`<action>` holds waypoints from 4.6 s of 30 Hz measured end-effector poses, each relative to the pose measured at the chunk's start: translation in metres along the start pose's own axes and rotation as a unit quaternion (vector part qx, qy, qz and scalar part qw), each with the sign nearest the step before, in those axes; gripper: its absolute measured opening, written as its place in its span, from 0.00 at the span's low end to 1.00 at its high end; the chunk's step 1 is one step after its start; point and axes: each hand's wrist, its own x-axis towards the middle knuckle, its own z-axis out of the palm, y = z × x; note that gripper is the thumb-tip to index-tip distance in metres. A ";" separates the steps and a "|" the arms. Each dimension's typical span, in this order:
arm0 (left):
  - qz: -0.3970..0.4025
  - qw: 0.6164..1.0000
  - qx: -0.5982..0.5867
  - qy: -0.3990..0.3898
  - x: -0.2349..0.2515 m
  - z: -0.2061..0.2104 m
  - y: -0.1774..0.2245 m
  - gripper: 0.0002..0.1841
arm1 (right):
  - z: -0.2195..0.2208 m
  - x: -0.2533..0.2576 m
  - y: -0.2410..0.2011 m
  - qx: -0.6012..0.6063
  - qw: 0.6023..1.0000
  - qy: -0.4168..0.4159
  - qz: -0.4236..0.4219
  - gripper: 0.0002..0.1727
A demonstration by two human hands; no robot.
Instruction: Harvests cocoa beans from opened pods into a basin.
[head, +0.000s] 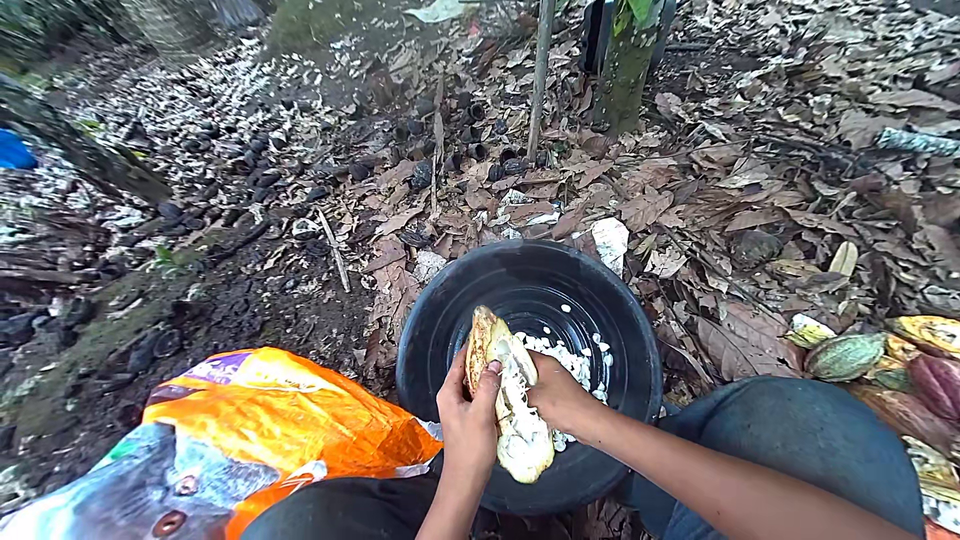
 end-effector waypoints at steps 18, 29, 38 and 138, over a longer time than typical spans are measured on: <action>-0.042 0.999 -0.023 -0.011 -0.002 0.004 -0.001 0.24 | -0.008 -0.003 -0.011 -0.068 0.994 0.079 -0.025 0.33; -0.039 0.999 -0.015 0.000 0.001 0.002 0.000 0.24 | -0.014 0.000 -0.012 -0.013 0.998 0.006 -0.053 0.27; -0.027 0.999 -0.038 -0.008 -0.002 0.003 0.001 0.24 | -0.005 0.004 0.003 -0.021 0.991 0.078 -0.108 0.18; 0.116 0.981 -0.002 0.155 -0.002 0.003 -0.001 0.32 | 0.012 -0.031 -0.011 -0.207 0.974 0.069 -0.065 0.27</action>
